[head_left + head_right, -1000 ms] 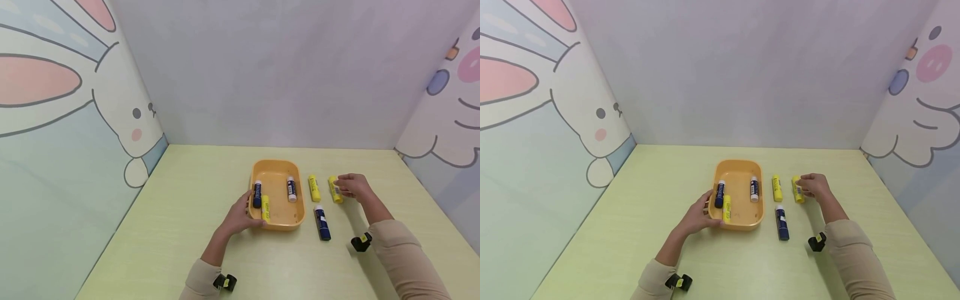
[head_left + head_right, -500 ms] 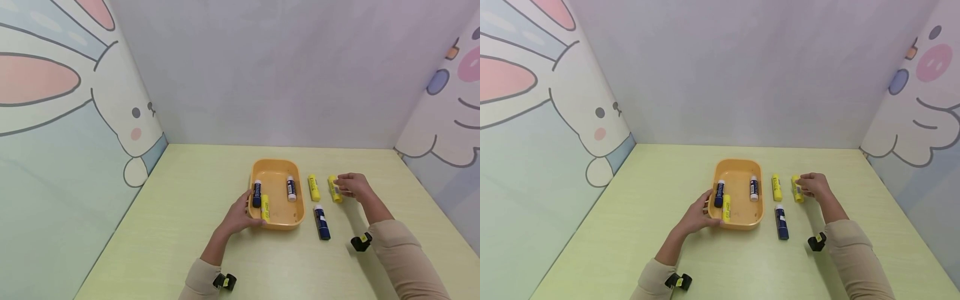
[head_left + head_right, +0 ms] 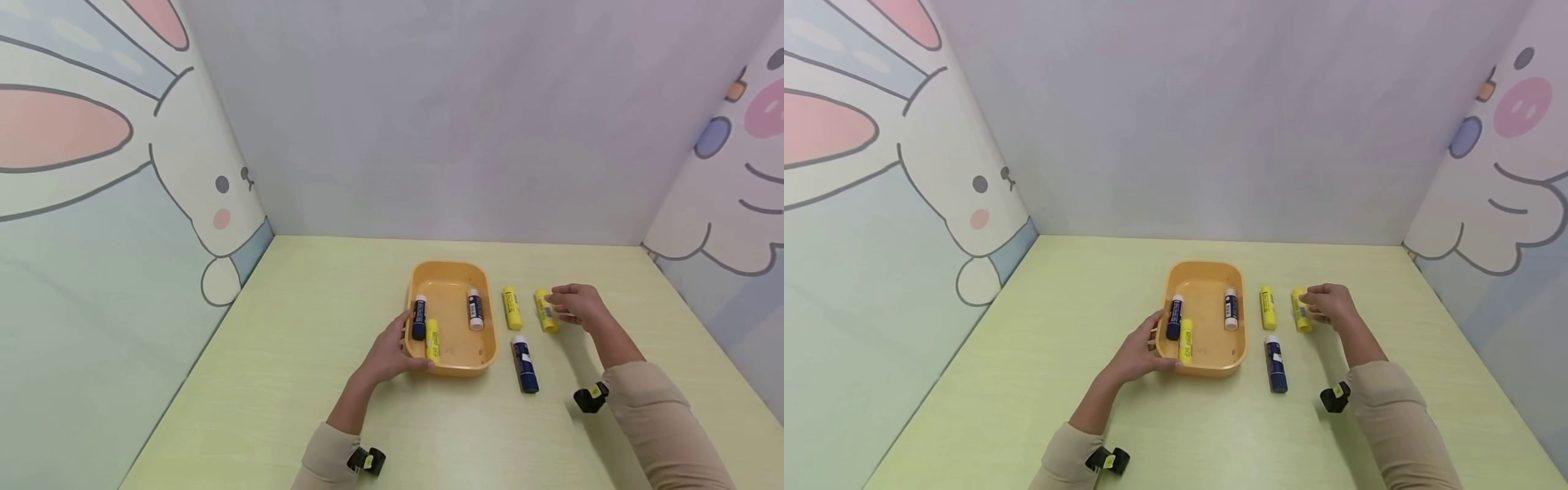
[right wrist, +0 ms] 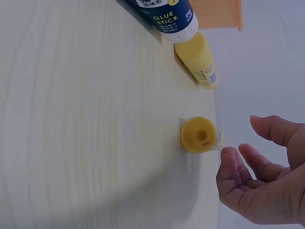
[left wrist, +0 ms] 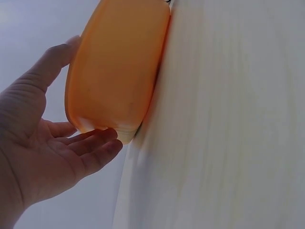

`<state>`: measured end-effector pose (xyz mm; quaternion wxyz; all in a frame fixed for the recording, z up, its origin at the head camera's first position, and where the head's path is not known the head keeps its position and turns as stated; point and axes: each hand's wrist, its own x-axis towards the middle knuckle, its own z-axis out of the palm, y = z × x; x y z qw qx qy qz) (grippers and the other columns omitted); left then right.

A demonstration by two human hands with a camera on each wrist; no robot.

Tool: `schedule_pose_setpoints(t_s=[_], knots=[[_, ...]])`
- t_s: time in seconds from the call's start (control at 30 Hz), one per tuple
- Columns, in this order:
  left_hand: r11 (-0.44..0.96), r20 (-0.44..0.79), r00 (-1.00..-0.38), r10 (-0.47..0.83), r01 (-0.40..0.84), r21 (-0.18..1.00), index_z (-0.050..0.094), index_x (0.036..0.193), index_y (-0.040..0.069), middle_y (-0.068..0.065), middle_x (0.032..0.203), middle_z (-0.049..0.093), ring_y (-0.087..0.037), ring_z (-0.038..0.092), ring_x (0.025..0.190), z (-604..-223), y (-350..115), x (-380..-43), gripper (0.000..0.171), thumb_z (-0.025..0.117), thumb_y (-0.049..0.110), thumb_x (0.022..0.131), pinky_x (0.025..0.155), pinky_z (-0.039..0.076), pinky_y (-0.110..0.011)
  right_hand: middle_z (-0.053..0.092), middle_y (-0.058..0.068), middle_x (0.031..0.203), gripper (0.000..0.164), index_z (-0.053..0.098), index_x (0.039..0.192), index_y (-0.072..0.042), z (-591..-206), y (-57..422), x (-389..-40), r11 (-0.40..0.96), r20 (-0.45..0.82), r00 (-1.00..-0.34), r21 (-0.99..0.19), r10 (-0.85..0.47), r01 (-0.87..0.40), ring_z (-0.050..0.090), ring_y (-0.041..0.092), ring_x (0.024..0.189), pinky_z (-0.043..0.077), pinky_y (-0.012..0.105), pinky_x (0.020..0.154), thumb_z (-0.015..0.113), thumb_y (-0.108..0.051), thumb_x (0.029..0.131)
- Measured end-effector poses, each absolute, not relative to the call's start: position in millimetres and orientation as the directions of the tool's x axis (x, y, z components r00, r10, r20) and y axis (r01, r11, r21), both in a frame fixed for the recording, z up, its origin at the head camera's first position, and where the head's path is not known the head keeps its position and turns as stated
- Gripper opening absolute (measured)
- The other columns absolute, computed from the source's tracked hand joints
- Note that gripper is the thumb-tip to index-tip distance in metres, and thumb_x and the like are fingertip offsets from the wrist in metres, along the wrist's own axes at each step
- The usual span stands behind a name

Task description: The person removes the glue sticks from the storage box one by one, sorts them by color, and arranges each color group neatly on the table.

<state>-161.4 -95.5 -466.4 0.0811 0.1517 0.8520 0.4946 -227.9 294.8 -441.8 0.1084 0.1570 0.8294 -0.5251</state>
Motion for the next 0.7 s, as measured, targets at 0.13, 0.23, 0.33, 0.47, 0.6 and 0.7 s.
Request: schedule_pose_setpoints(t_s=[0.13, 0.23, 0.33, 0.47, 0.6, 0.7], knots=[[0.464, 0.011, -0.940, 0.340, 0.178, 0.868, 0.024, 0.146, 0.005, -0.015, 0.142, 0.035, -0.031, 0.044, 0.121, -466.6, -95.5, -161.4, 0.107, 0.087, 0.032, 0.064, 0.094, 0.041, -0.043, 0.045, 0.020, 0.125, 0.060, 0.034, 0.137, 0.009, -438.3, 295.2, -226.8, 0.429, -0.320, -0.939, -0.836, 0.127, 0.343, 0.050, 0.028, 0.100, 0.050, 0.033, 0.078, 0.056, -0.026, 0.094], [0.462, 0.011, -0.941, 0.340, 0.177, 0.869, 0.024, 0.146, 0.006, -0.014, 0.142, 0.035, -0.031, 0.044, 0.121, -466.6, -95.5, -161.2, 0.107, 0.087, 0.032, 0.063, 0.094, 0.041, -0.043, 0.045, 0.021, 0.125, 0.061, 0.033, 0.137, 0.010, -436.6, 296.0, -226.8, 0.441, -0.304, -0.947, -0.840, 0.105, 0.318, 0.050, 0.029, 0.102, 0.050, 0.032, 0.078, 0.056, -0.026, 0.094], [0.461, 0.011, -0.940, 0.340, 0.177, 0.870, 0.024, 0.146, 0.006, -0.015, 0.142, 0.035, -0.032, 0.043, 0.121, -466.9, -95.6, -160.8, 0.107, 0.087, 0.032, 0.063, 0.094, 0.040, -0.043, 0.046, 0.019, 0.124, 0.061, 0.032, 0.138, 0.010, -436.0, 296.9, -226.7, 0.445, -0.307, -0.947, -0.838, 0.091, 0.314, 0.050, 0.029, 0.103, 0.050, 0.032, 0.077, 0.056, -0.027, 0.094], [0.462, 0.011, -0.941, 0.339, 0.177, 0.869, 0.025, 0.146, 0.007, -0.015, 0.142, 0.035, -0.032, 0.043, 0.121, -466.6, -95.6, -159.9, 0.106, 0.086, 0.032, 0.064, 0.094, 0.040, -0.044, 0.048, 0.017, 0.121, 0.063, 0.032, 0.138, 0.010, -436.5, 298.3, -227.0, 0.447, -0.326, -0.942, -0.832, 0.084, 0.328, 0.051, 0.027, 0.100, 0.049, 0.033, 0.078, 0.056, -0.028, 0.094], [0.463, 0.013, -0.941, 0.338, 0.179, 0.868, 0.025, 0.146, 0.008, -0.015, 0.142, 0.036, -0.032, 0.043, 0.121, -466.2, -95.6, -159.7, 0.106, 0.086, 0.032, 0.064, 0.094, 0.040, -0.044, 0.047, 0.018, 0.123, 0.063, 0.032, 0.138, 0.010, -435.1, 298.4, -226.3, 0.452, -0.332, -0.940, -0.829, 0.078, 0.330, 0.051, 0.027, 0.100, 0.048, 0.034, 0.078, 0.056, -0.028, 0.094], [0.465, 0.013, -0.941, 0.339, 0.179, 0.867, 0.025, 0.146, 0.007, -0.015, 0.142, 0.036, -0.032, 0.043, 0.121, -466.5, -95.7, -159.9, 0.106, 0.086, 0.032, 0.064, 0.094, 0.040, -0.044, 0.046, 0.020, 0.125, 0.064, 0.032, 0.138, 0.010, -431.4, 296.9, -224.7, 0.465, -0.314, -0.947, -0.831, 0.063, 0.306, 0.050, 0.030, 0.104, 0.048, 0.036, 0.081, 0.056, -0.029, 0.094]])
